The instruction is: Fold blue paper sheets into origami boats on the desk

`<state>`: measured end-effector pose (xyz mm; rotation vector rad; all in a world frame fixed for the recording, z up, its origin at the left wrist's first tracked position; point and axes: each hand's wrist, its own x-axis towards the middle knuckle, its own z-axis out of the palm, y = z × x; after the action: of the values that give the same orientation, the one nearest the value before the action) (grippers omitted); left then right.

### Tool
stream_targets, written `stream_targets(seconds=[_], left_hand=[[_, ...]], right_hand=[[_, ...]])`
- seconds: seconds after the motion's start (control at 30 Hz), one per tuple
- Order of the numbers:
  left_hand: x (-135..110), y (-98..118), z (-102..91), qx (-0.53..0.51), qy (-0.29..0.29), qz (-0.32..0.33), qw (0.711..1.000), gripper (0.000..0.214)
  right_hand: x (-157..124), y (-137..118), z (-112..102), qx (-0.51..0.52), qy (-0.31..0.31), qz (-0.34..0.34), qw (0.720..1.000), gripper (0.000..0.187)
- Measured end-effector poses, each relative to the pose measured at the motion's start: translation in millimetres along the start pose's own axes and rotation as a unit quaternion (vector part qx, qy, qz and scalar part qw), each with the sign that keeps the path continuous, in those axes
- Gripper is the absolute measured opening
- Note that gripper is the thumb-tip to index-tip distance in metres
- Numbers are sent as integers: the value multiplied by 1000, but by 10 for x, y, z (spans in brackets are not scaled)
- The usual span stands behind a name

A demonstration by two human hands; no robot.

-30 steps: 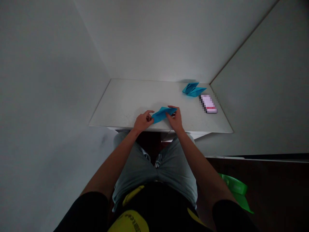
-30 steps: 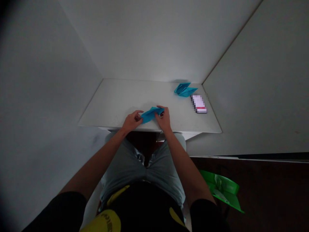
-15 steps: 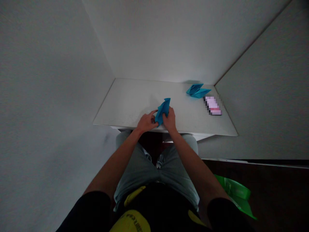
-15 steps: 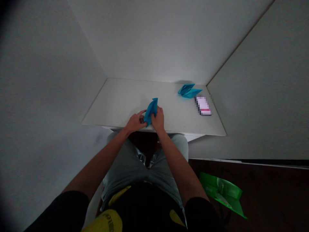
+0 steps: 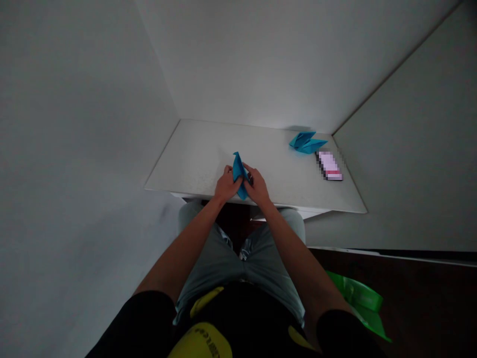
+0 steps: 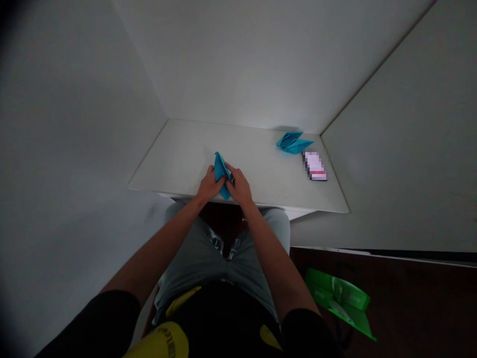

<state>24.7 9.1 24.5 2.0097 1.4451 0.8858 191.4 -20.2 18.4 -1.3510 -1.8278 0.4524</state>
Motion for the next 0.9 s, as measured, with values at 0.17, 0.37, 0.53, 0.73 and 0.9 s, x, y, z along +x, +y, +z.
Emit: stream_targets(seconds=[0.17, 0.37, 0.53, 0.73, 0.9], left_hand=[[19, -43, 37, -39, 27, 7, 999, 24], [66, -85, -12, -104, 59, 6, 993, 30], [96, -198, -70, -119, 38, 41, 991, 40], [13, -199, -29, 4, -81, 171, 982, 46], [-70, -148, -82, 67, -80, 208, 973, 41]], right_hand=[[9, 20, 17, -2, 45, -6, 999, 65], [20, 113, -78, -4, 93, 48, 995, 54], [-28, 301, -297, -23, 53, 40, 997, 46], [-188, 519, -676, -145, -51, -40, 987, 42], [-406, 553, -937, -159, -103, -111, 976, 35]])
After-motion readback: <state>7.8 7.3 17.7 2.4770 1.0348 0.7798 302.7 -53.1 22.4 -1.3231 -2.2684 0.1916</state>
